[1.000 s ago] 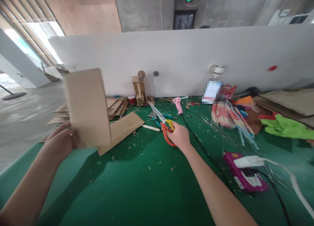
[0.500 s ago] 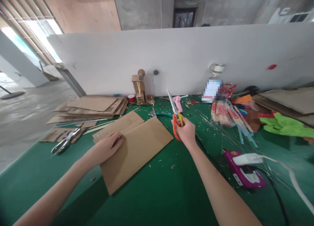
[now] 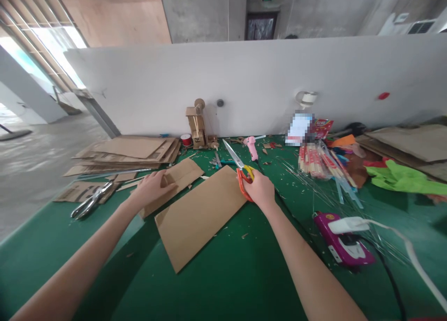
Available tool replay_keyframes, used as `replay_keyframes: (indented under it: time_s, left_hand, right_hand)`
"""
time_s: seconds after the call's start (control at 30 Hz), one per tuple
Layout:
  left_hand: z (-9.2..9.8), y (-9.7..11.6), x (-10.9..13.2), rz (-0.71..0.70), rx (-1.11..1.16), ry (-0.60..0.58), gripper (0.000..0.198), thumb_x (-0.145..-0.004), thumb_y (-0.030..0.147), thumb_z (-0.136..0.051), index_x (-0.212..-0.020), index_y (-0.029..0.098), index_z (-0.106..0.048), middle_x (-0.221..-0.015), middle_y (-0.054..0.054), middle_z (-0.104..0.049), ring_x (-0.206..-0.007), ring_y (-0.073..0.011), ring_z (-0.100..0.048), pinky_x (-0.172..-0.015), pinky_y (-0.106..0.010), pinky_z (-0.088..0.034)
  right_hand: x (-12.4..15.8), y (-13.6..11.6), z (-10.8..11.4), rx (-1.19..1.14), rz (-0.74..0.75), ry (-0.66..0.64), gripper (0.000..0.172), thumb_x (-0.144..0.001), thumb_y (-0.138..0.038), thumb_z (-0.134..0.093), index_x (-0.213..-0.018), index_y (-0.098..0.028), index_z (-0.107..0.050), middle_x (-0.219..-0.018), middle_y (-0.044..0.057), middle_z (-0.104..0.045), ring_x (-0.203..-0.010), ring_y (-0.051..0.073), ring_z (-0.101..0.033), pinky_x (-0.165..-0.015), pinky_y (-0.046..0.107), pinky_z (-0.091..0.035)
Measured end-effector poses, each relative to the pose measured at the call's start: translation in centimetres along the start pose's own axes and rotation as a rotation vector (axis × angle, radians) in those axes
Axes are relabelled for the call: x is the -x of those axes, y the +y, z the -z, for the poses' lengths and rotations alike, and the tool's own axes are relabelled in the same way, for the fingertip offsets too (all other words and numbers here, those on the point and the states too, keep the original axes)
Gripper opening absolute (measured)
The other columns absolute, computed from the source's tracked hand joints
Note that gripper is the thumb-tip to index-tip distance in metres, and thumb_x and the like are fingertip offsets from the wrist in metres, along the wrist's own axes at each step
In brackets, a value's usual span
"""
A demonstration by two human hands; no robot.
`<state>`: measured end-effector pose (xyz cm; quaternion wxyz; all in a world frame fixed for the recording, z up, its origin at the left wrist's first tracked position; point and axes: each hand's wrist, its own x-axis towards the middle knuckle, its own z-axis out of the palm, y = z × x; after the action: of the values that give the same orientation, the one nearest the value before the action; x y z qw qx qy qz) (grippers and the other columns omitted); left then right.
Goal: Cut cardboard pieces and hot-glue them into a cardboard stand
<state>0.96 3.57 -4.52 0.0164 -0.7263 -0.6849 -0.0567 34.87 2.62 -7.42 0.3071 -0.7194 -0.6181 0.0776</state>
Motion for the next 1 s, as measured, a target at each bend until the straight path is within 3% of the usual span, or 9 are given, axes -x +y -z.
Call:
replay_keyframes:
  time_s: [0.13,0.27,0.37,0.43,0.5,0.63,0.73,0.83,1.0]
  left_hand:
    - [0.1,-1.5,-1.1,-0.011,0.108,-0.024,0.070,-0.077,0.059,-0.051,-0.127,0.011,-0.048,-0.119,-0.018,-0.055,-0.114,-0.0341,-0.049,-0.090,-0.040,-0.040]
    - [3.5,-1.5,-0.7,-0.040,0.136,-0.059,0.042,-0.078,0.049,-0.053,-0.102,0.015,-0.057,-0.100,-0.011,-0.062,-0.091,-0.0275,-0.059,-0.071,-0.033,-0.043]
    - [6.7,0.1,1.3,-0.137,0.073,-0.048,0.023,-0.082,0.038,-0.048,-0.092,0.018,-0.055,-0.089,-0.007,-0.062,-0.081,-0.0243,-0.059,-0.065,-0.031,-0.042]
    - [7.5,2.1,3.4,-0.237,0.001,0.015,0.016,-0.085,0.023,-0.043,-0.095,0.017,-0.053,-0.097,-0.010,-0.060,-0.090,-0.0254,-0.058,-0.072,-0.033,-0.043]
    - [6.8,4.4,5.7,-0.313,-0.134,0.012,0.023,-0.080,0.008,-0.042,-0.099,0.013,-0.053,-0.105,-0.015,-0.058,-0.100,-0.0290,-0.056,-0.080,-0.038,-0.044]
    - [2.5,7.6,8.6,-0.433,-0.148,-0.023,0.050,-0.083,0.002,-0.031,-0.129,0.017,-0.041,-0.139,-0.015,-0.042,-0.128,-0.0315,-0.039,-0.097,-0.049,-0.037]
    - [0.4,8.1,8.4,-0.471,-0.046,-0.077,0.056,-0.090,0.030,-0.040,-0.144,0.025,-0.024,-0.147,-0.014,-0.033,-0.134,-0.0359,-0.030,-0.101,-0.056,-0.032]
    - [0.3,8.3,7.1,-0.434,0.047,-0.122,0.078,-0.079,0.068,-0.044,-0.144,0.028,-0.026,-0.144,-0.018,-0.034,-0.127,-0.0415,-0.036,-0.097,-0.058,-0.032]
    - [1.0,8.3,5.7,-0.422,0.137,-0.192,0.081,-0.071,0.072,-0.051,-0.139,0.031,-0.037,-0.125,-0.015,-0.046,-0.119,-0.0377,-0.042,-0.095,-0.055,-0.035]
  right_hand:
    - [0.1,-0.2,0.1,0.036,0.020,-0.057,0.037,-0.075,-0.059,-0.056,-0.075,-0.022,-0.060,-0.070,0.003,-0.067,-0.062,0.021,-0.060,-0.049,0.026,-0.032]
    - [0.2,-0.4,0.5,-0.072,0.055,-0.109,0.040,-0.074,-0.061,-0.058,-0.071,-0.021,-0.060,-0.067,0.003,-0.066,-0.058,0.018,-0.058,-0.050,0.025,-0.035]
    - [0.2,-0.4,0.6,-0.161,0.096,-0.196,0.042,-0.070,-0.061,-0.062,-0.071,-0.019,-0.063,-0.067,0.002,-0.066,-0.058,0.016,-0.057,-0.051,0.024,-0.037]
    - [0.3,-0.5,0.6,-0.211,0.130,-0.243,0.040,-0.068,-0.058,-0.065,-0.074,-0.018,-0.065,-0.069,0.002,-0.066,-0.060,0.016,-0.057,-0.051,0.023,-0.037]
    - [0.3,-0.5,0.4,-0.259,0.146,-0.239,0.039,-0.068,-0.056,-0.066,-0.075,-0.017,-0.065,-0.069,0.001,-0.066,-0.062,0.016,-0.057,-0.052,0.023,-0.037]
    - [0.1,-0.4,0.2,-0.211,0.097,-0.084,0.040,-0.075,-0.057,-0.059,-0.068,-0.018,-0.059,-0.063,0.001,-0.063,-0.058,0.015,-0.055,-0.052,0.023,-0.035]
    - [-0.2,-0.1,0.4,-0.007,0.020,-0.043,0.036,-0.076,-0.056,-0.056,-0.071,-0.021,-0.058,-0.065,0.002,-0.063,-0.058,0.017,-0.056,-0.049,0.025,-0.032]
    - [-0.3,0.0,0.5,0.176,-0.032,-0.110,0.033,-0.078,-0.054,-0.053,-0.075,-0.022,-0.059,-0.072,0.005,-0.066,-0.064,0.021,-0.060,-0.048,0.026,-0.029]
    - [-0.2,-0.2,0.4,0.229,-0.034,-0.149,0.026,-0.079,-0.047,-0.053,-0.085,-0.022,-0.059,-0.080,0.007,-0.068,-0.071,0.023,-0.063,-0.050,0.026,-0.031]
